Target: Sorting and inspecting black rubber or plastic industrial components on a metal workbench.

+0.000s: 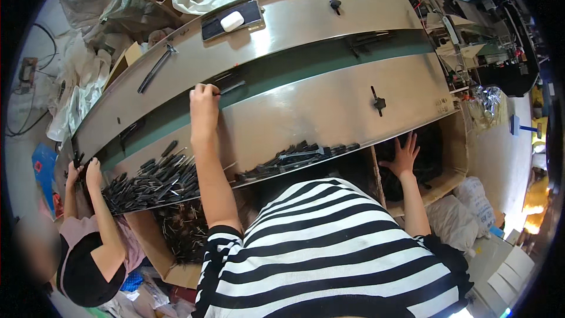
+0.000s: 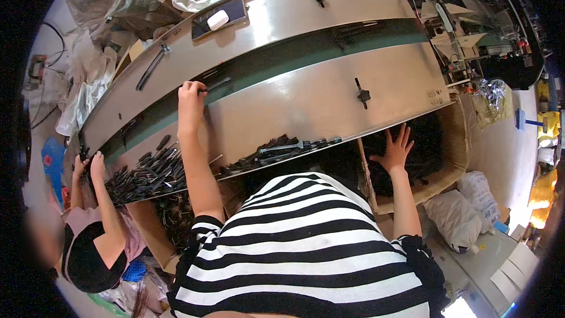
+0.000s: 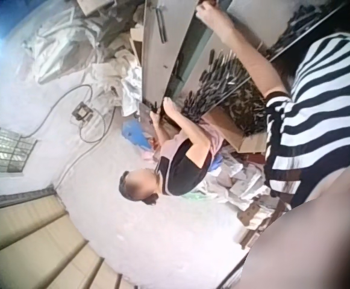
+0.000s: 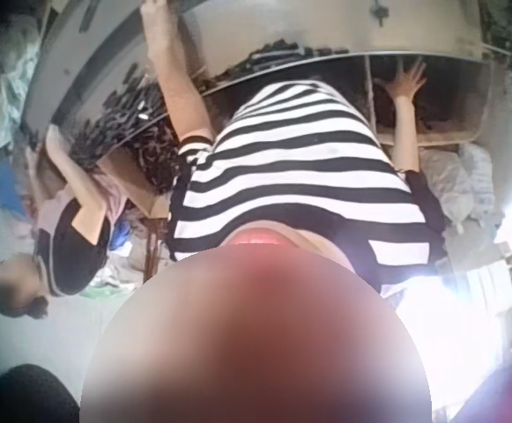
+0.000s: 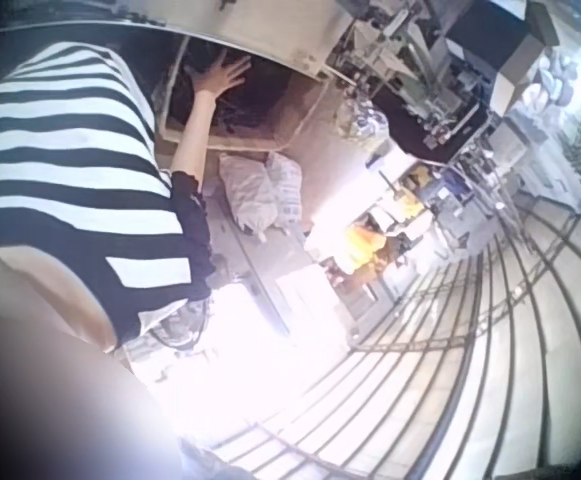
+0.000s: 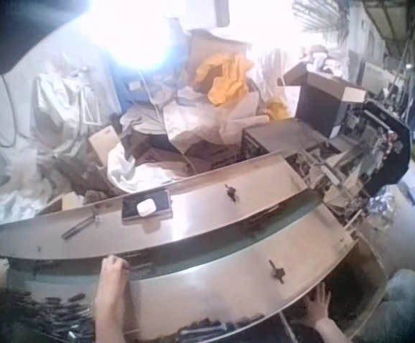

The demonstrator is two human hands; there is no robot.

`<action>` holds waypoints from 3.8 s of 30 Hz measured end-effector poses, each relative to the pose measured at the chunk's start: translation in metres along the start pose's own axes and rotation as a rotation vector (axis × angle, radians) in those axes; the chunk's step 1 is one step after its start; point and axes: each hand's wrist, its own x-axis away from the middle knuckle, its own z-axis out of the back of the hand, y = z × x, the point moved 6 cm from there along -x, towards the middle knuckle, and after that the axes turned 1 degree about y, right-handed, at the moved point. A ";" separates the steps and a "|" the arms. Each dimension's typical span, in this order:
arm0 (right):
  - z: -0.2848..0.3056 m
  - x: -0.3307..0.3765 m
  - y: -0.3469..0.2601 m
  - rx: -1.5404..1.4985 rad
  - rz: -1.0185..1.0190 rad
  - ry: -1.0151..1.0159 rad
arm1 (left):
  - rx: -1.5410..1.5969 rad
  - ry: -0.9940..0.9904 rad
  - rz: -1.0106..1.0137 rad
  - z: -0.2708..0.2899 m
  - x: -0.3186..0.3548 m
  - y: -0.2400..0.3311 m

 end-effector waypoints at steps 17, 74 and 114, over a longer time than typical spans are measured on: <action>-0.056 -0.031 0.004 0.058 0.275 -0.141 | 0.561 -0.798 -0.725 -0.023 0.057 0.158; 0.015 -0.001 0.032 -0.270 -0.122 0.053 | 0.628 -0.767 0.036 0.004 0.107 0.094; 0.084 0.086 0.204 -1.268 -0.639 0.869 | 0.250 -0.747 -0.085 -0.017 0.035 0.126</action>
